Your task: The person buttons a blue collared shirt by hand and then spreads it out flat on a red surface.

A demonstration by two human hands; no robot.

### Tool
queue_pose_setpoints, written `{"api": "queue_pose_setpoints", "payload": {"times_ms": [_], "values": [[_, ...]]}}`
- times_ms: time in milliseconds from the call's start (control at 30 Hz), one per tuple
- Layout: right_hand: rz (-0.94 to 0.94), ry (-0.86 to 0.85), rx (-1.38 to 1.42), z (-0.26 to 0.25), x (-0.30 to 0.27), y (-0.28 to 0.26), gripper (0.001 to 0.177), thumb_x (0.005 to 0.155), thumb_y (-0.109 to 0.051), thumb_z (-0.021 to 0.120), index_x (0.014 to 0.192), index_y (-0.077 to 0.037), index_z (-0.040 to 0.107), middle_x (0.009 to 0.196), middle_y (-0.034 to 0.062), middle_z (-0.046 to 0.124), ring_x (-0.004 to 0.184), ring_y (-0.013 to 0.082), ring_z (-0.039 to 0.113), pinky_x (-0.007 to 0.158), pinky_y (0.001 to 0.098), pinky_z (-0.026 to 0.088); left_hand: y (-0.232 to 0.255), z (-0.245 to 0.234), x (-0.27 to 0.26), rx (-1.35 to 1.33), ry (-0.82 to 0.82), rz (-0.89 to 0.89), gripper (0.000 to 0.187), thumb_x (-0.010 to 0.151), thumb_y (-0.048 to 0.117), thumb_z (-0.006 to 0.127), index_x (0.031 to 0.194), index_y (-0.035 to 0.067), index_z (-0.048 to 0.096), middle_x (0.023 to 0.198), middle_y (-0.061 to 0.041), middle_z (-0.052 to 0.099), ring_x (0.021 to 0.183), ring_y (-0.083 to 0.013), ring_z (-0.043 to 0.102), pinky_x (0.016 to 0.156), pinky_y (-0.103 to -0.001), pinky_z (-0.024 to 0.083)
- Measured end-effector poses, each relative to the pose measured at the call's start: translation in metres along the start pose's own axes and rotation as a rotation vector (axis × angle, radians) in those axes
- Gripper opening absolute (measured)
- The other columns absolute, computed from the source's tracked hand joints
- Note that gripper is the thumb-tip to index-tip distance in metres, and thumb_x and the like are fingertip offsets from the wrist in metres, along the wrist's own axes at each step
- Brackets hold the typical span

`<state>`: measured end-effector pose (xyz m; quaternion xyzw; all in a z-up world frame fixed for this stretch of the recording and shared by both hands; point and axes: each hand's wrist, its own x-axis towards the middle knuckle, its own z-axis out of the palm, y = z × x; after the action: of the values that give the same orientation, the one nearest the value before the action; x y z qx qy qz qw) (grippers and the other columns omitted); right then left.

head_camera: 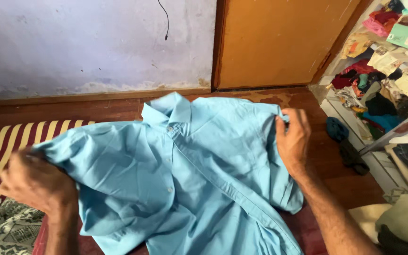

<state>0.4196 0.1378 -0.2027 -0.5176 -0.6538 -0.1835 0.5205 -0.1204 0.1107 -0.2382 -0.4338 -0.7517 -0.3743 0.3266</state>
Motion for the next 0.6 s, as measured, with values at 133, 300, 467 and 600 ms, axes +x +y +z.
{"api": "queue_pose_setpoints", "payload": {"times_ms": [133,300,467,600], "values": [[0.121,-0.216,0.006,0.014,-0.019,0.018,0.027,0.084,-0.001,0.075,0.109,0.004,0.066,0.101,0.0225,0.061,0.090,0.0409,0.062,0.075,0.0459,0.050,0.049,-0.034,-0.016,0.067,-0.063,0.198,0.061,0.083,0.055,0.065,0.117,0.004,0.067,0.106,-0.014,0.069,0.100,-0.0317,0.061,0.085,-0.049,0.043],[0.301,-0.308,0.118,0.021,-0.020,0.002,0.017,0.089,-0.007,0.078,0.101,-0.001,0.068,0.096,0.0161,0.065,0.084,0.0326,0.066,0.072,0.0434,0.052,0.156,-0.050,-0.081,-0.553,-0.570,0.504,0.054,0.078,0.013,0.066,0.132,0.012,0.064,0.144,-0.017,0.055,0.130,-0.0386,0.050,0.107,-0.060,0.035],[-0.117,-0.117,0.169,0.008,-0.001,-0.025,0.019,0.088,0.005,0.073,0.103,-0.002,0.066,0.107,0.0135,0.063,0.099,0.0320,0.066,0.084,0.0409,0.054,0.190,-0.055,-0.137,-0.545,-0.925,0.590,0.058,0.087,0.031,0.066,0.144,0.021,0.057,0.155,-0.024,0.040,0.147,-0.0462,0.032,0.103,-0.072,0.026],[-0.371,0.001,0.019,-0.007,0.021,-0.016,0.026,0.089,0.012,0.071,0.108,-0.005,0.065,0.121,0.0143,0.058,0.118,0.0404,0.064,0.101,0.0424,0.055,0.178,-0.024,-0.154,-0.514,-0.808,0.619,0.038,0.090,0.025,0.059,0.127,0.014,0.064,0.142,-0.018,0.052,0.134,-0.0383,0.046,0.104,-0.068,0.031]]}}
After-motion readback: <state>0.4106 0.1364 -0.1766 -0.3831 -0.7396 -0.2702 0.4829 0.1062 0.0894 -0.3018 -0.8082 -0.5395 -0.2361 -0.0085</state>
